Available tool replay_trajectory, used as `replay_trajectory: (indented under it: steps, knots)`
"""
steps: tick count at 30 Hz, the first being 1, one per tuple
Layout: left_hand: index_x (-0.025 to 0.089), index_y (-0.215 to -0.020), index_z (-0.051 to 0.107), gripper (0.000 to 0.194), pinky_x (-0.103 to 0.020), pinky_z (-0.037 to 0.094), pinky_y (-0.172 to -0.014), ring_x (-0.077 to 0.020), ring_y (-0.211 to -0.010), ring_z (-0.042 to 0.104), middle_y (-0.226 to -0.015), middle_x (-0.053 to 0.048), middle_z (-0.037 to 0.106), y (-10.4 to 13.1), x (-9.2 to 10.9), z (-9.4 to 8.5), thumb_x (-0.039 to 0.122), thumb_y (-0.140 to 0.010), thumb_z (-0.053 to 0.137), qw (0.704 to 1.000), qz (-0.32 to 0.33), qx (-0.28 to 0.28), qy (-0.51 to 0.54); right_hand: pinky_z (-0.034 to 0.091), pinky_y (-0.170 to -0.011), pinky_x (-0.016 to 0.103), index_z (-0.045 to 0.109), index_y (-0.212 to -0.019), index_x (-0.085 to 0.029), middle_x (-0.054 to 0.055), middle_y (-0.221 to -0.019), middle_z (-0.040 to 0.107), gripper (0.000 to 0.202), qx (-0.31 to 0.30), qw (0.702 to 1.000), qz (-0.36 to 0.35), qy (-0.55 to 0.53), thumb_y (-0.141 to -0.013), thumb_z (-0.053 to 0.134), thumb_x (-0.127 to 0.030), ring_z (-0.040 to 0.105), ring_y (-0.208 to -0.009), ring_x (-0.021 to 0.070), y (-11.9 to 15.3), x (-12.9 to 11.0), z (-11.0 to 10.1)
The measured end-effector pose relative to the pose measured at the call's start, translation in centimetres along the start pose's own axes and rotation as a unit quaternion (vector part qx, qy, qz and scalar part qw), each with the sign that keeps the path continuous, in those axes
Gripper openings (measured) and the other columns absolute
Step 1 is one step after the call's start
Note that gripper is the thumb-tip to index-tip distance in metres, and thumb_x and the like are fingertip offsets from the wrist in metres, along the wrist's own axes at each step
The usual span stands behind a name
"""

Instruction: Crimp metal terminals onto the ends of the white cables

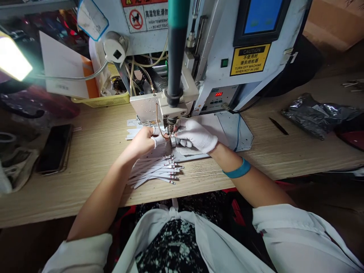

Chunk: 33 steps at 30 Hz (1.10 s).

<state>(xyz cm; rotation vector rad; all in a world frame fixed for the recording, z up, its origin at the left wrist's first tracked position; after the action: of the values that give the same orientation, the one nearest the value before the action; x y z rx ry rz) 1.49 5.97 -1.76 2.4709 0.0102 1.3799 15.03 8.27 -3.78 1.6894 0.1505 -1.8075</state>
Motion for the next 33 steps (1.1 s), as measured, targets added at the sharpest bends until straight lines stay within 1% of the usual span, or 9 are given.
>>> replay_trajectory:
  steps: [5,11,16,22,25,27,29,31,33]
  knots:
    - [0.013,-0.065,0.067,0.033,-0.024,0.038,-0.054,-0.0132,-0.059,0.048,-0.061,-0.001,0.059,0.1,-0.1,-0.2,0.046,-0.058,0.066,1.000,-0.016,0.008,-0.003,0.027,-0.028,0.013,0.053,-0.079,-0.017,-0.009,-0.046,0.049,0.017,0.009,1.000,-0.002,0.006,-0.073,0.060,-0.003,0.041,-0.033,0.0045,0.1,-0.1,-0.1]
    - [0.015,-0.067,0.068,0.034,-0.024,0.036,-0.053,-0.0140,-0.060,0.047,-0.063,-0.001,0.060,0.1,0.2,-0.3,0.047,-0.056,0.066,1.000,-0.027,0.007,-0.008,0.028,-0.029,0.013,0.052,-0.082,-0.018,-0.009,-0.051,0.051,0.020,0.007,1.000,-0.013,0.000,-0.072,0.063,-0.005,0.040,-0.033,0.0032,0.2,-0.1,-0.2]
    - [0.015,-0.058,0.061,0.036,-0.024,0.033,-0.052,-0.0111,-0.055,0.041,-0.058,0.001,0.053,0.0,0.2,-0.1,0.050,-0.058,0.066,1.000,-0.024,-0.011,0.001,0.026,-0.028,0.014,0.049,-0.083,-0.019,-0.009,-0.051,0.049,0.024,0.001,1.000,-0.020,0.014,-0.073,0.066,-0.006,0.042,-0.035,0.0044,0.1,0.0,-0.2]
    - [0.013,-0.063,0.065,0.037,-0.025,0.041,-0.057,-0.0145,-0.061,0.051,-0.062,-0.001,0.060,-0.2,0.0,-0.1,0.050,-0.059,0.070,1.000,0.008,-0.007,0.011,0.029,-0.033,0.015,0.050,-0.085,-0.018,-0.008,-0.053,0.050,0.015,0.029,0.991,-0.057,0.114,-0.076,0.060,-0.010,0.041,-0.037,0.0046,0.3,-0.6,-0.4]
    - [0.013,-0.064,0.067,0.038,-0.025,0.042,-0.058,-0.0157,-0.062,0.054,-0.062,-0.002,0.062,0.2,0.1,-0.5,0.051,-0.061,0.069,1.000,0.026,-0.004,-0.002,0.036,-0.042,0.019,0.057,-0.088,-0.017,-0.004,-0.059,0.057,0.011,0.059,0.967,-0.107,0.224,-0.078,0.061,-0.018,0.049,-0.047,0.0083,0.6,-1.6,-1.9]
    - [0.014,-0.065,0.068,0.037,-0.025,0.043,-0.058,-0.0163,-0.062,0.055,-0.063,-0.003,0.064,0.8,0.2,-0.7,0.050,-0.063,0.069,0.999,0.033,-0.022,-0.033,0.040,-0.052,0.023,0.063,-0.089,-0.016,-0.001,-0.067,0.063,0.012,0.124,0.928,-0.148,0.318,-0.078,0.060,-0.021,0.055,-0.059,0.0124,0.7,-2.6,-3.7]
    - [0.014,-0.072,0.073,0.033,-0.026,0.044,-0.059,-0.0176,-0.064,0.058,-0.066,-0.004,0.068,1.4,0.0,-0.5,0.046,-0.065,0.069,0.995,0.027,-0.057,-0.079,0.043,-0.061,0.026,0.068,-0.088,-0.017,0.002,-0.076,0.069,0.015,0.176,0.883,-0.164,0.404,-0.077,0.060,-0.022,0.060,-0.070,0.0164,0.8,-3.1,-5.3]
    - [0.015,-0.082,0.076,0.028,-0.026,0.046,-0.060,-0.0186,-0.065,0.061,-0.071,-0.004,0.071,1.8,-0.3,-0.3,0.038,-0.069,0.067,0.988,0.019,-0.070,-0.138,0.044,-0.068,0.028,0.072,-0.087,-0.018,0.003,-0.084,0.073,0.017,0.172,0.857,-0.154,0.461,-0.076,0.060,-0.022,0.063,-0.078,0.0190,0.4,-2.8,-5.9]
    - [0.016,-0.082,0.076,0.020,-0.027,0.047,-0.063,-0.0189,-0.067,0.063,-0.076,-0.006,0.073,1.8,-0.5,-0.4,0.025,-0.072,0.061,0.977,0.022,-0.040,-0.210,0.045,-0.073,0.029,0.074,-0.085,-0.020,0.003,-0.090,0.075,0.018,0.151,0.845,-0.139,0.494,-0.076,0.059,-0.020,0.066,-0.084,0.0203,0.0,-2.4,-6.1]
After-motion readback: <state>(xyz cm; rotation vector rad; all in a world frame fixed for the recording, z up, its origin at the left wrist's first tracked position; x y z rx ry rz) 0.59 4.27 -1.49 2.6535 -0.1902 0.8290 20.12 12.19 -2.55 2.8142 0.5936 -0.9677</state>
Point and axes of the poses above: each hand's wrist, its own y-axis away from the middle knuckle, its own z-axis out of the palm, x = y × z, the point moved 7 cm from there along -y, towards the middle knuckle
